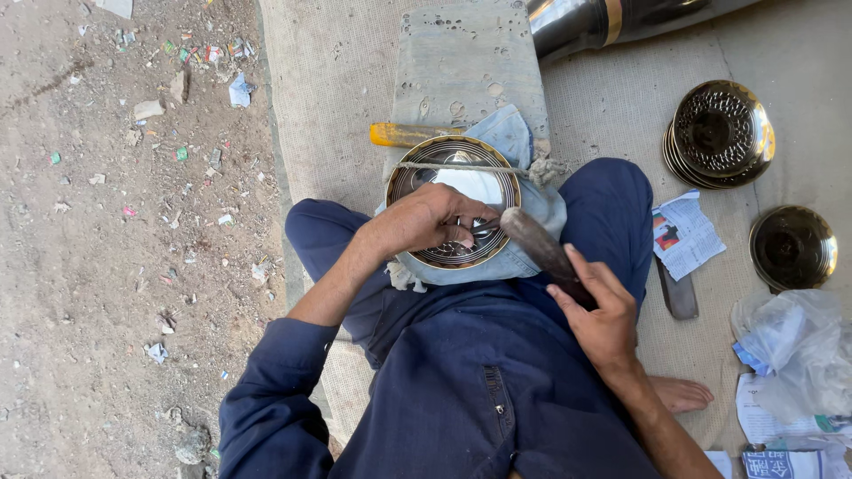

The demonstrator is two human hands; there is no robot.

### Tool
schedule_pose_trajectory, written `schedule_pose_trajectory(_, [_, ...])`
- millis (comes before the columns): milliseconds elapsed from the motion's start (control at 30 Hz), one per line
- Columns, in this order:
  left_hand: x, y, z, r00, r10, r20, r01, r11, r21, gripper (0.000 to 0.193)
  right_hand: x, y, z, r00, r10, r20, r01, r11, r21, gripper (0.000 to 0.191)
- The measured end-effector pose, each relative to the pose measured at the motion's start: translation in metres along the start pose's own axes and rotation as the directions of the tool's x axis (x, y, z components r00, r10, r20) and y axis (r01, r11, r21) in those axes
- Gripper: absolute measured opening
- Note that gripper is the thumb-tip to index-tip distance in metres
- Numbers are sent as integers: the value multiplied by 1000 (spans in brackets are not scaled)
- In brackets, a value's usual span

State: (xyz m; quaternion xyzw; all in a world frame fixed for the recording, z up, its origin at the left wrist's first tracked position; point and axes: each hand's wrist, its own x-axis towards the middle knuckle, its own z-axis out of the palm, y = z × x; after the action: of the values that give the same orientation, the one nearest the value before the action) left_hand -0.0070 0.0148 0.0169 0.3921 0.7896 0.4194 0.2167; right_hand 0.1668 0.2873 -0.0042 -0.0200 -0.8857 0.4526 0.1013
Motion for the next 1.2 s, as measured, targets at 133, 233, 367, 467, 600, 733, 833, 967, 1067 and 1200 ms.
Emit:
schedule_pose_trajectory(133, [-5,3,-1,987,130,-100,-133,991,-31,46,5,-5,-5,998,-20,-65,29,990,138,61])
schedule_pose_trajectory(233, [-9,8,2,991,0,-130,-3,1000,-29,48,20,-12,-15,989,33,145,-17,994,-107,66])
schedule_pose_trajectory(367, [-15,12,6,977,-73,-200,70,997,-25,46,45,-21,-21,966,197,165,-222,964,149,65])
schedule_pose_trajectory(467, [-18,13,11,953,-128,-275,127,992,-24,44,69,-26,-30,966,-69,250,93,992,-86,62])
schedule_pose_trajectory(600, [-27,13,20,894,-211,-396,183,977,-106,44,105,-36,-33,917,-145,372,201,972,-117,64])
schedule_pose_trajectory(733, [-30,14,34,805,-295,-515,229,955,-189,47,137,-50,-28,912,-192,364,193,981,33,60])
schedule_pose_trajectory(833, [-32,15,42,747,-333,-575,278,943,-185,47,166,-60,-26,740,197,643,159,878,-452,61])
schedule_pose_trajectory(967, [-33,18,49,636,-436,-636,372,896,-242,46,188,-72,-21,801,-114,587,256,953,-163,61])
schedule_pose_trajectory(1067, [-34,20,54,557,-486,-674,386,870,-308,43,196,-78,-17,751,-105,652,420,838,-349,63])
schedule_pose_trajectory(1200, [-35,23,63,462,-462,-757,339,881,-331,50,199,-83,-10,785,-312,535,516,808,-286,67])
